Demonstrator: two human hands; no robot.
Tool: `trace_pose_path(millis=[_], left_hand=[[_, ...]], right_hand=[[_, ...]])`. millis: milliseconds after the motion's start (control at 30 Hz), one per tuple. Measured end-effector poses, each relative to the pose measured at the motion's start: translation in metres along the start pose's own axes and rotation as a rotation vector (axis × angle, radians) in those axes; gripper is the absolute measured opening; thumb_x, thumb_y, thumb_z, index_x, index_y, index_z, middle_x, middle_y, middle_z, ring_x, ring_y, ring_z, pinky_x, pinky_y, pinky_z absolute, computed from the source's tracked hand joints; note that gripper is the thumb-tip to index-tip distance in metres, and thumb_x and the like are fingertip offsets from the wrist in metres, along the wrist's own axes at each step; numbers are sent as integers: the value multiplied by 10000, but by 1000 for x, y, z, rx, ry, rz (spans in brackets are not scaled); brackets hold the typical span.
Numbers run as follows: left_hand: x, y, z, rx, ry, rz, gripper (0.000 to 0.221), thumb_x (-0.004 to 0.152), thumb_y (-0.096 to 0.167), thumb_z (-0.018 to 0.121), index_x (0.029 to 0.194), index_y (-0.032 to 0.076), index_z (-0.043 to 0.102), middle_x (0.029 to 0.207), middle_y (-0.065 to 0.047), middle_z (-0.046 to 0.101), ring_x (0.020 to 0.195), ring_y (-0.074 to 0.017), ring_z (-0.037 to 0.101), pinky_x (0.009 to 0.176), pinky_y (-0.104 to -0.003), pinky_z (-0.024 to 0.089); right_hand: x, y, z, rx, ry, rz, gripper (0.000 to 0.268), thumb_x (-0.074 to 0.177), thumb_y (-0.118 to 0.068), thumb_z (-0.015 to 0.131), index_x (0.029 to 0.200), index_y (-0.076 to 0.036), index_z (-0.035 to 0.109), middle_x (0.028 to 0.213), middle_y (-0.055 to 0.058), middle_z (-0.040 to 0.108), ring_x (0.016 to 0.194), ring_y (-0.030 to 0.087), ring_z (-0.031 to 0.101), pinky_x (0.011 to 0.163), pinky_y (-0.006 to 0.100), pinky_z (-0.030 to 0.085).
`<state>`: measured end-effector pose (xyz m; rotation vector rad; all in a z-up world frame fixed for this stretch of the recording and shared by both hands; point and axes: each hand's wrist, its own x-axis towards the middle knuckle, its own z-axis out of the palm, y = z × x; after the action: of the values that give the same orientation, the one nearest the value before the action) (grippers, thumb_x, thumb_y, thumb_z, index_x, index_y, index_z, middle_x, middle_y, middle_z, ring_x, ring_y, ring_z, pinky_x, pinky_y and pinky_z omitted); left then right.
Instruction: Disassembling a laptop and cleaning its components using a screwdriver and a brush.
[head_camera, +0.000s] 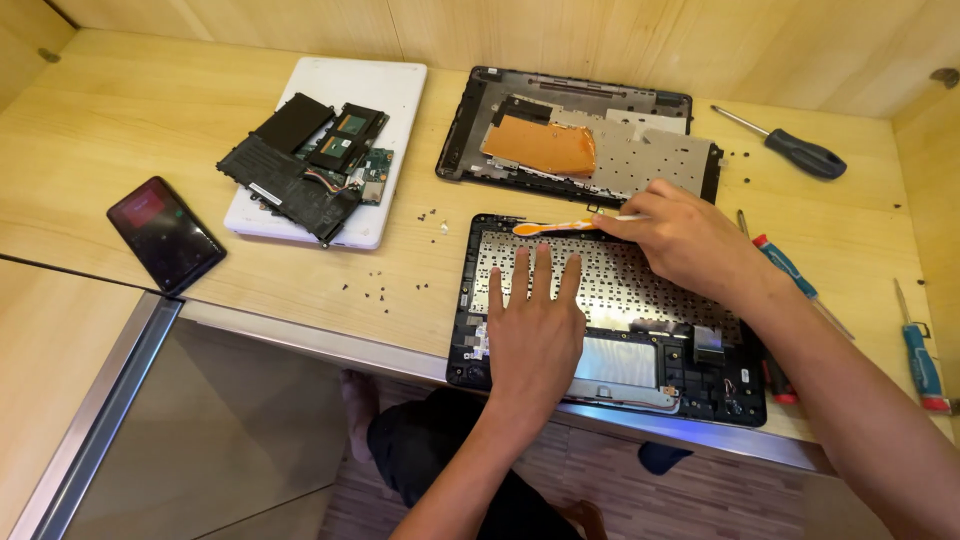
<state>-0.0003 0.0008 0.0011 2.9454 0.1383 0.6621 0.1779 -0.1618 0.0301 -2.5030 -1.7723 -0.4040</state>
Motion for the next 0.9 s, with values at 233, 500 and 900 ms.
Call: trace_pose_path(millis=[233, 500, 900], left_hand=[[3, 4, -23, -138, 76, -22, 412, 914, 165, 632, 1316, 102, 697, 1312, -247, 676, 1333, -428, 578, 1096, -630, 380], [3, 7, -24, -134, 90, 0, 416, 911, 174, 633, 1307, 62, 697, 1308, -288, 669, 1331, -461, 578, 1090, -661, 389], [4, 7, -28, -125, 70, 45, 427, 929, 185, 612, 1316, 18, 684, 1307, -337, 643, 1329, -501, 558, 1067, -680, 381]], right_hand=[[-2, 0, -31, 136, -38, 155, 342, 907, -39, 699, 1175, -225, 800, 936, 93, 764, 874, 201, 677, 782, 271, 601], [8, -25, -46, 42, -89, 167, 389, 957, -114, 659, 1277, -317, 749, 932, 40, 719, 691, 168, 657, 641, 299, 586], [1, -2, 8, 68, 170, 71, 422, 921, -9, 590, 1220, -254, 760, 1100, 63, 632, 1028, 240, 668, 873, 335, 539]])
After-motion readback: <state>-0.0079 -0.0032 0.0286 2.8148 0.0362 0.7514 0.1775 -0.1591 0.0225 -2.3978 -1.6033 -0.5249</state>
